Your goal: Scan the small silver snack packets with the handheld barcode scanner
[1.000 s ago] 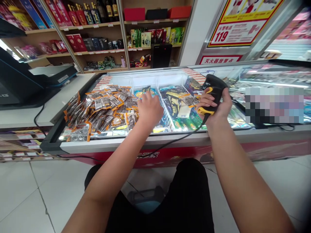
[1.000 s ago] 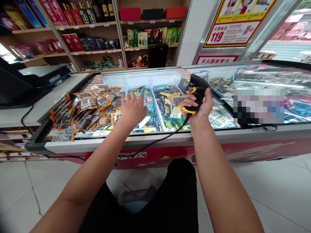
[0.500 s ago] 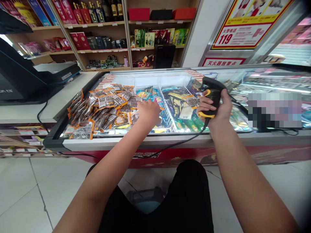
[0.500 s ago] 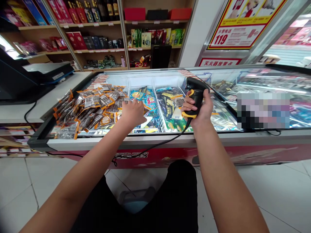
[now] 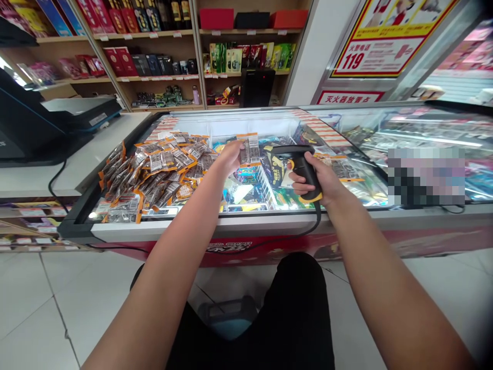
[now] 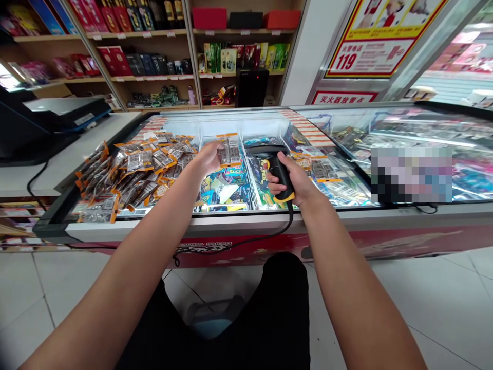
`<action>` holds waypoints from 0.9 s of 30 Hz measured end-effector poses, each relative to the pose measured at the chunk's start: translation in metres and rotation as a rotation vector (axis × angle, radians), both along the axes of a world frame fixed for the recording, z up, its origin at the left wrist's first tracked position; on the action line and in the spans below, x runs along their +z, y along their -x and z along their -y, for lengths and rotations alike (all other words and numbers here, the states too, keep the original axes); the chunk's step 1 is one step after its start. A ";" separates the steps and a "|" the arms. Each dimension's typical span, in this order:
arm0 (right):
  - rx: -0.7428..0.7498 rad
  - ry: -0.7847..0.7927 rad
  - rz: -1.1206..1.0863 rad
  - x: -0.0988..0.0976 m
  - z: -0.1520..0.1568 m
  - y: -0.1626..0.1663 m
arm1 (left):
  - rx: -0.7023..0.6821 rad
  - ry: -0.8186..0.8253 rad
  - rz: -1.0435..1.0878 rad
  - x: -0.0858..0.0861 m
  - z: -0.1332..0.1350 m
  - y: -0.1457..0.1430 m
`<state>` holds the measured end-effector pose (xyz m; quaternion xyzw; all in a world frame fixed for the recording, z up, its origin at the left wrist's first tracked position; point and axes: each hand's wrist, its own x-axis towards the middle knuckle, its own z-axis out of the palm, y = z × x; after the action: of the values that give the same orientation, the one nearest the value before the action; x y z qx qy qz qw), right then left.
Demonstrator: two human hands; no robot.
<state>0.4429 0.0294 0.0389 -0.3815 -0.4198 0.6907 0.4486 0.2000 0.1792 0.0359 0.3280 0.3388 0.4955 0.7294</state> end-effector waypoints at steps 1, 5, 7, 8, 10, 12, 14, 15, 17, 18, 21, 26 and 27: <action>-0.001 0.007 0.001 -0.001 0.000 0.000 | 0.004 -0.005 -0.045 -0.001 -0.001 0.002; -0.016 0.032 -0.006 -0.007 -0.002 0.001 | 0.017 -0.039 -0.221 0.000 -0.002 0.005; -0.026 0.046 -0.018 -0.009 -0.003 0.001 | 0.020 -0.079 -0.250 0.000 -0.001 0.005; -0.032 0.054 -0.026 -0.009 -0.003 0.001 | 0.015 -0.099 -0.266 0.000 -0.001 0.004; -0.042 0.070 -0.038 -0.009 -0.002 0.001 | -0.005 -0.133 -0.310 0.000 -0.001 0.002; -0.052 0.077 -0.045 -0.007 -0.001 0.002 | -0.036 -0.178 -0.388 -0.001 0.000 0.000; -0.072 0.070 -0.060 -0.004 -0.001 0.001 | -0.052 -0.270 -0.534 0.001 0.004 -0.002; -0.089 0.061 -0.078 -0.001 -0.001 0.001 | -0.044 -0.332 -0.654 0.003 0.008 -0.002; -0.141 0.034 -0.136 0.002 -0.002 -0.003 | 0.043 -0.474 -0.987 0.009 0.020 -0.001; -0.172 0.017 -0.172 0.003 -0.003 -0.005 | 0.095 -0.553 -1.167 0.012 0.028 0.001; -0.254 -0.023 -0.278 0.000 -0.008 -0.018 | 0.084 -0.775 -1.528 0.021 0.055 0.005; -0.301 -0.051 -0.456 -0.013 -0.012 -0.037 | -0.284 -1.005 -1.680 0.021 0.084 -0.013; -0.300 -0.062 -0.476 -0.014 -0.011 -0.038 | -0.331 -1.040 -1.682 0.018 0.086 -0.021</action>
<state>0.4808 0.0408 0.0249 -0.2526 -0.2625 0.6735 0.6431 0.2206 0.0928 0.0542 0.8930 0.4357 0.0815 0.0784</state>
